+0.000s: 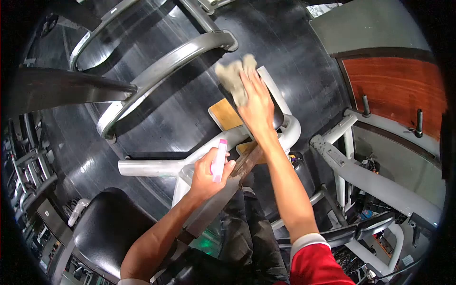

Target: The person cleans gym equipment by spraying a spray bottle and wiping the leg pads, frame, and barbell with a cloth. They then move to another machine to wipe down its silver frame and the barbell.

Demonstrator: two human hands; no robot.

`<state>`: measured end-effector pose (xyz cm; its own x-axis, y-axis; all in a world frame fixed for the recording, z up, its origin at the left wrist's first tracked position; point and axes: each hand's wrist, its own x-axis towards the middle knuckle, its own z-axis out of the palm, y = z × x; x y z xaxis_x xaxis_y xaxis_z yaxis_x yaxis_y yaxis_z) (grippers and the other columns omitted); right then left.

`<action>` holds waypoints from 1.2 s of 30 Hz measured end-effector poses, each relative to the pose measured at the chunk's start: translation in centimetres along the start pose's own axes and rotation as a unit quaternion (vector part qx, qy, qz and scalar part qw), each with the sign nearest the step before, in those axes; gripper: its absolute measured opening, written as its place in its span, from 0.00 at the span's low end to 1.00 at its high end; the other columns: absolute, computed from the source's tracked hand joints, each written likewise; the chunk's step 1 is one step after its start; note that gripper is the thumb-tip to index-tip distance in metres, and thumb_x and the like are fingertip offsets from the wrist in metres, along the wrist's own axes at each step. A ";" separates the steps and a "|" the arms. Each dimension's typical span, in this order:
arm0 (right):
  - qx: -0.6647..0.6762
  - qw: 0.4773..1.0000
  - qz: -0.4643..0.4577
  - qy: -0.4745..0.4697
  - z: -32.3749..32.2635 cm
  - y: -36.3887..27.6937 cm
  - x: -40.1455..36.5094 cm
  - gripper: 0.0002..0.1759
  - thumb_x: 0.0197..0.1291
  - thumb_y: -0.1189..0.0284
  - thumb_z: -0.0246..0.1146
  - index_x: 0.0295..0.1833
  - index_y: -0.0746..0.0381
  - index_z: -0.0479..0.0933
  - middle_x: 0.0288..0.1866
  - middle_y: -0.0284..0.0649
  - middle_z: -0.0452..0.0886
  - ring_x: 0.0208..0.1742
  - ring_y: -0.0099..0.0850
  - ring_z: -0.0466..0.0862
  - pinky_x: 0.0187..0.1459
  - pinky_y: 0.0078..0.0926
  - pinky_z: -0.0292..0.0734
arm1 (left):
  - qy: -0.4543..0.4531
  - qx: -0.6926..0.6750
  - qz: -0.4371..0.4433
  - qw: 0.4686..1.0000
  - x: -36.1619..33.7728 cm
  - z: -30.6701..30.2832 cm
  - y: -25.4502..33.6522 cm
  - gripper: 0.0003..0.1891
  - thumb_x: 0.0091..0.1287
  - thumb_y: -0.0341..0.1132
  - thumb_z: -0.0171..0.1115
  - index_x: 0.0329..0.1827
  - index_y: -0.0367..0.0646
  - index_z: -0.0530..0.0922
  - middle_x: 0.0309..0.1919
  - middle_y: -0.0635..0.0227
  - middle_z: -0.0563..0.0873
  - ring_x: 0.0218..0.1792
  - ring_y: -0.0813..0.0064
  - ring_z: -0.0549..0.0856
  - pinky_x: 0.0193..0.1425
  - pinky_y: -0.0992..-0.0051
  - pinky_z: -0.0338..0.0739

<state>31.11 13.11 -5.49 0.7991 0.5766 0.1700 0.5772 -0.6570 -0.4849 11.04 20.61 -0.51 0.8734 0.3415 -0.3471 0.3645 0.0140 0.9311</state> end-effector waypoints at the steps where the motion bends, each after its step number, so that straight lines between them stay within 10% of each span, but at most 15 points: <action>1: 0.020 0.999 -0.043 -0.024 -1.4 0.7 -2.2 0.43 0.40 0.81 0.72 0.69 0.61 0.71 0.69 0.54 0.73 0.72 0.48 0.70 0.74 0.43 0.63 | 0.001 -0.001 0.003 1.000 0.2 0.0 0.2 0.09 0.64 0.28 0.67 0.44 0.38 0.77 0.30 0.70 0.80 0.31 0.83 0.77 0.37 0.79 0.73; 10: 0.023 0.998 0.025 -0.050 -4.7 4.8 -9.8 0.42 0.41 0.86 0.68 0.69 0.60 0.72 0.73 0.53 0.68 0.74 0.48 0.68 0.75 0.43 0.61 | -0.003 0.046 0.003 0.999 0.0 0.1 0.6 0.12 0.62 0.31 0.70 0.44 0.36 0.79 0.33 0.56 0.85 0.32 0.62 0.87 0.38 0.69 0.79; 12: 0.049 0.999 0.003 -0.023 -3.0 3.3 -5.7 0.41 0.43 0.86 0.67 0.69 0.59 0.72 0.73 0.54 0.68 0.75 0.47 0.67 0.75 0.41 0.61 | 0.016 0.025 0.044 0.999 0.0 0.5 -0.2 0.09 0.63 0.28 0.68 0.43 0.37 0.77 0.28 0.70 0.81 0.29 0.83 0.77 0.34 0.79 0.73; 19: 0.072 0.997 0.019 0.014 2.5 0.9 5.3 0.37 0.43 0.87 0.61 0.65 0.62 0.75 0.70 0.55 0.71 0.72 0.49 0.70 0.75 0.40 0.61 | -0.049 0.039 0.023 0.998 -0.2 -0.1 0.9 0.07 0.65 0.27 0.66 0.43 0.37 0.77 0.28 0.71 0.80 0.27 0.84 0.76 0.33 0.79 0.71; 25: 0.076 0.996 0.009 -0.036 -3.4 3.6 -5.3 0.38 0.43 0.87 0.63 0.67 0.62 0.74 0.70 0.55 0.71 0.74 0.45 0.69 0.75 0.39 0.62 | -0.063 0.031 0.016 0.997 -0.2 -0.5 0.1 0.07 0.67 0.27 0.63 0.45 0.36 0.75 0.29 0.70 0.81 0.21 0.85 0.80 0.25 0.82 0.73; 36: 0.213 0.941 0.255 -0.058 -1.9 8.5 -0.6 0.26 0.58 0.66 0.65 0.61 0.66 0.77 0.56 0.58 0.82 0.61 0.48 0.81 0.61 0.37 0.75 | -0.069 0.060 0.027 0.995 -0.5 -0.4 -0.1 0.09 0.66 0.28 0.64 0.45 0.37 0.75 0.27 0.70 0.82 0.21 0.84 0.80 0.26 0.81 0.72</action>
<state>35.81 6.25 -8.13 0.9159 0.3045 -0.2616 -0.0162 -0.6230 -0.7820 10.46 20.78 -0.40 0.9259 0.2062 -0.3166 0.3444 -0.1159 0.9317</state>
